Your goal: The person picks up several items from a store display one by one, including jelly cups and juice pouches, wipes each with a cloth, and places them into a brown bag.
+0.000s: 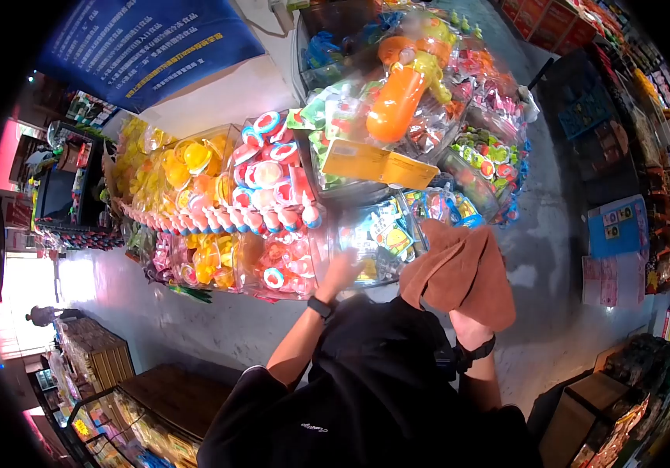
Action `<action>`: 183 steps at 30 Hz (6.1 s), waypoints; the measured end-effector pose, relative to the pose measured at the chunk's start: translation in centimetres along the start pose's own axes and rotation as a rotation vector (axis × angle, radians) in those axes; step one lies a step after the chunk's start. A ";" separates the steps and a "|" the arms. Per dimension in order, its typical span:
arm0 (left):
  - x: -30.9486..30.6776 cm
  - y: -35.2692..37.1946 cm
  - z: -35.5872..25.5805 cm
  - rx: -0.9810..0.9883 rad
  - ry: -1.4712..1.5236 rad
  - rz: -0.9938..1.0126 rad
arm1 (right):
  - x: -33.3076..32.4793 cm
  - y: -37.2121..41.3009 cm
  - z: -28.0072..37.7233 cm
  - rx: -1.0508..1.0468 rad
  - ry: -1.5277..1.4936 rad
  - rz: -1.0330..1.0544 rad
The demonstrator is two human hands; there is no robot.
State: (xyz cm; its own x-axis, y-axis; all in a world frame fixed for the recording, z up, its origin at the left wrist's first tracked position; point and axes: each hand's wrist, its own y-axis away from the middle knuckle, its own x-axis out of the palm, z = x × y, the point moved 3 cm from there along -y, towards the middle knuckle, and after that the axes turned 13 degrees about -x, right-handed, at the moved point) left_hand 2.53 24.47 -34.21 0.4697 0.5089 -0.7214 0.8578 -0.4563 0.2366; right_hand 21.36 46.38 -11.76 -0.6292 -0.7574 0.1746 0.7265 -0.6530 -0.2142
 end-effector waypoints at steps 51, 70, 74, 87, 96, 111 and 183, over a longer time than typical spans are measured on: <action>-17.8 12.3 -22.5 -0.074 0.909 0.237 | 9.6 -3.6 3.2 0.041 -0.043 0.252; -19.2 13.3 -22.9 -0.014 0.960 0.192 | 7.7 -3.4 3.4 0.284 -0.505 0.426; -18.9 13.4 -23.5 -0.039 1.020 0.189 | 8.3 -3.4 2.7 0.221 -0.692 0.295; -17.4 11.9 -23.6 -0.013 0.740 0.108 | 8.8 -5.0 4.7 0.124 -0.210 0.441; -14.9 11.4 -23.4 -0.086 0.794 0.237 | 5.2 -5.5 1.7 -0.008 -0.129 0.109; -3.3 2.7 -7.8 -0.415 0.216 -0.002 | -9.8 -4.4 -2.4 0.244 -0.949 -0.036; -15.1 10.6 -19.6 0.027 0.743 0.342 | 6.8 -2.6 -0.1 0.047 0.052 0.140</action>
State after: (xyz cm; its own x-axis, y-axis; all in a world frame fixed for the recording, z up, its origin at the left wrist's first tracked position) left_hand 8.61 26.28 -8.09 0.7284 0.6851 0.0096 0.6413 -0.6866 0.3425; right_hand 15.18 42.96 -10.07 -0.5337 -0.8402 0.0961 0.8194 -0.5419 -0.1872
